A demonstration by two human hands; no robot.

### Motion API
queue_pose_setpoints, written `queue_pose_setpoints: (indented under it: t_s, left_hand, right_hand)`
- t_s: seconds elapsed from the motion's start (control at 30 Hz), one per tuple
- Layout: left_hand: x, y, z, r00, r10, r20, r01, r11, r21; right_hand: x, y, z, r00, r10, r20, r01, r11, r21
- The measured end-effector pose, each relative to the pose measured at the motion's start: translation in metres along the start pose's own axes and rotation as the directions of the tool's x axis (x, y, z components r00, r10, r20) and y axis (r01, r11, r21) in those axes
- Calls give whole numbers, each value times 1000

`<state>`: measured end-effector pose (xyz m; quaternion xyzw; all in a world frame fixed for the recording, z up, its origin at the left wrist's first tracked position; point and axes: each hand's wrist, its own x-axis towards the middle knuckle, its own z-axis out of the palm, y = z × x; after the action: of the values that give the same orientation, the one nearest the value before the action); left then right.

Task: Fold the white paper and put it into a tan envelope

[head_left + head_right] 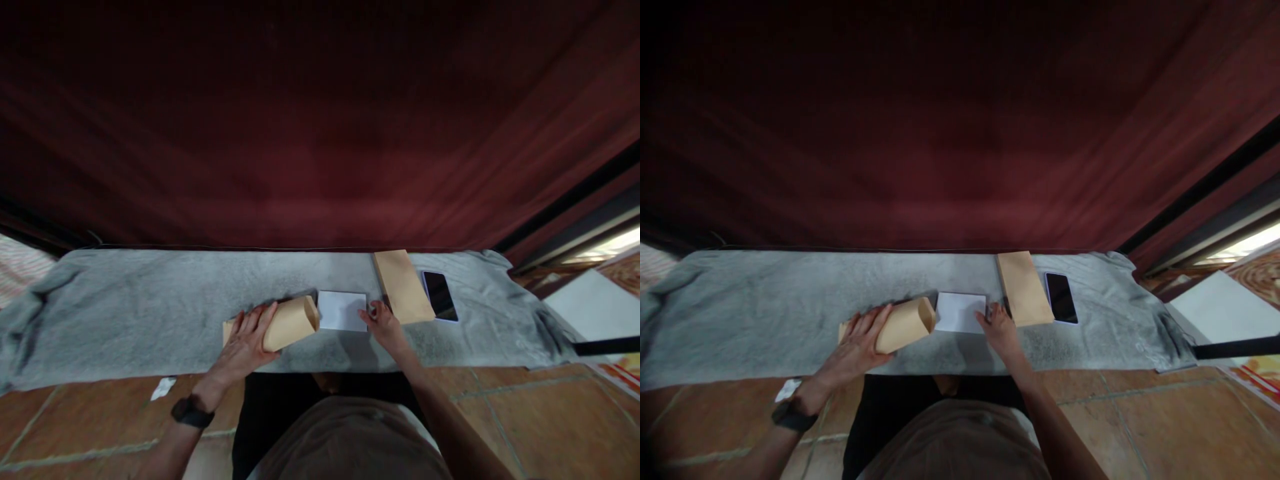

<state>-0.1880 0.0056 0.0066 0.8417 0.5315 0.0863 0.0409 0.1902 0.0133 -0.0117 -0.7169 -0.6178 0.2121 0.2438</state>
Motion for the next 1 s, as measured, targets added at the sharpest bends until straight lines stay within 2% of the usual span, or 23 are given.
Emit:
queue_pose_setpoints:
  t_s: [0.1, 0.2, 0.43, 0.53, 0.6, 0.7, 0.77, 0.87, 0.93, 1.0]
  left_hand:
    - [-7, -16, 2, 997, -44, 59, 44, 999, 17]
    - [-5, -18, 4, 991, -68, 116, 66, 998, 17]
    - [7, -12, -2, 961, -132, 244, 138, 990, -9]
    - [5, -13, -2, 957, -141, 252, 152, 988, -26]
    - [4, -15, -1, 962, -134, 240, 146, 989, -33]
    - [4, -15, -1, 966, -126, 228, 140, 989, -44]
    - [5, -14, -2, 965, -122, 232, 139, 989, -58]
    - [7, -14, -2, 962, -121, 245, 143, 987, -75]
    - [8, -14, -2, 963, -118, 243, 141, 987, -80]
    - [9, -15, -1, 967, -110, 231, 132, 988, -83]
  right_hand:
    - [2, 3, 17, 998, 59, -2, -57, 963, -265]
    - [2, -9, 32, 995, 99, -24, -101, 927, -361]
    - [11, -20, 32, 977, 211, 17, -196, 934, -299]
    - [12, -15, 33, 980, 199, -4, -195, 951, -240]
    - [13, -10, 35, 986, 160, -41, -164, 976, -142]
    - [17, -1, 33, 991, 118, -70, -106, 983, 153]
    - [21, 5, 28, 990, 123, -68, -88, 920, 381]
    - [24, 7, 16, 992, 107, -60, -42, 761, 648]
    - [22, 3, 10, 997, 60, -43, -8, 669, 743]
    - [19, -4, 10, 1000, 10, -4, -3, 643, 766]
